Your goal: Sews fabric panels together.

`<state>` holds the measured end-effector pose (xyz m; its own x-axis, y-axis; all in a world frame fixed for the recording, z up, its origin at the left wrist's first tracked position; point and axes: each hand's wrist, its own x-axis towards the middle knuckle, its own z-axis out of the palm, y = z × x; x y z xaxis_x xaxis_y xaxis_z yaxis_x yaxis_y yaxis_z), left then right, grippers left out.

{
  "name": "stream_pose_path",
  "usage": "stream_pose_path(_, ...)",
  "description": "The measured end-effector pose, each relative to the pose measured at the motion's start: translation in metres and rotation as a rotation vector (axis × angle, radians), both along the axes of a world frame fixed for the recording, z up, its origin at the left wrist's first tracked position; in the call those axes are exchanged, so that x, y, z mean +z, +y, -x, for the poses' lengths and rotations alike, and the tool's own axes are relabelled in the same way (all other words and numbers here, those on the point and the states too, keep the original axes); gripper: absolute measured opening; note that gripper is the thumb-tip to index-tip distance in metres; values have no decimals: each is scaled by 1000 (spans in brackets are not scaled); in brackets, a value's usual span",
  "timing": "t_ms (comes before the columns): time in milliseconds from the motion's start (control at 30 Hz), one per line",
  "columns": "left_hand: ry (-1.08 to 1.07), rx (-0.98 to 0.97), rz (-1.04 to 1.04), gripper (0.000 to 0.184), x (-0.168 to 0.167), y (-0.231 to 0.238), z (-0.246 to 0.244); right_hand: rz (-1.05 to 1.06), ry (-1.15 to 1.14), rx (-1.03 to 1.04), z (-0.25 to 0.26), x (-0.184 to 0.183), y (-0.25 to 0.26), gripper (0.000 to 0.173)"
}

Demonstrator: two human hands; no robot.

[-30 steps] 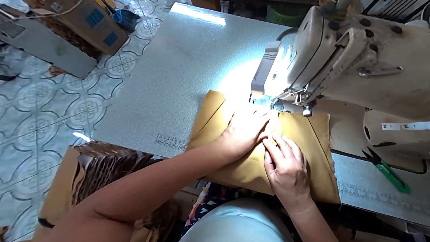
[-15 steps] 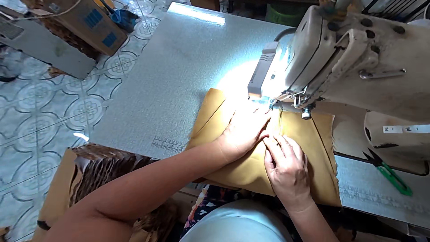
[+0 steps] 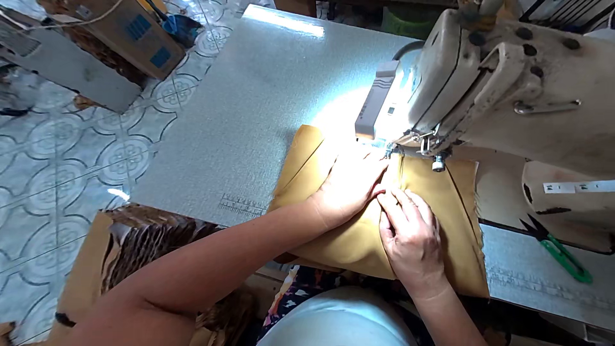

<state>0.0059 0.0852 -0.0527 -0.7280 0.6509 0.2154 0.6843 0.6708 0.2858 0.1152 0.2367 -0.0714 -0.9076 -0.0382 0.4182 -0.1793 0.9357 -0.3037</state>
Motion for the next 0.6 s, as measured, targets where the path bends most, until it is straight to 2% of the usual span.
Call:
stream_pose_path(167,6,-21,-16,44,2,-1,3,-3,-5,-3,3,0,0,30)
stream_pose_path(267,28,-10,-69,34,1,1,17,-1,-10,-2,11,2,1,30)
stream_pose_path(433,49,-51,-67,34,-1,1,33,4,-8,-8,24,3,2,30)
stream_pose_path(600,119,-74,-49,23,8,-2,13,-4,-6,-15,24,3,0,29)
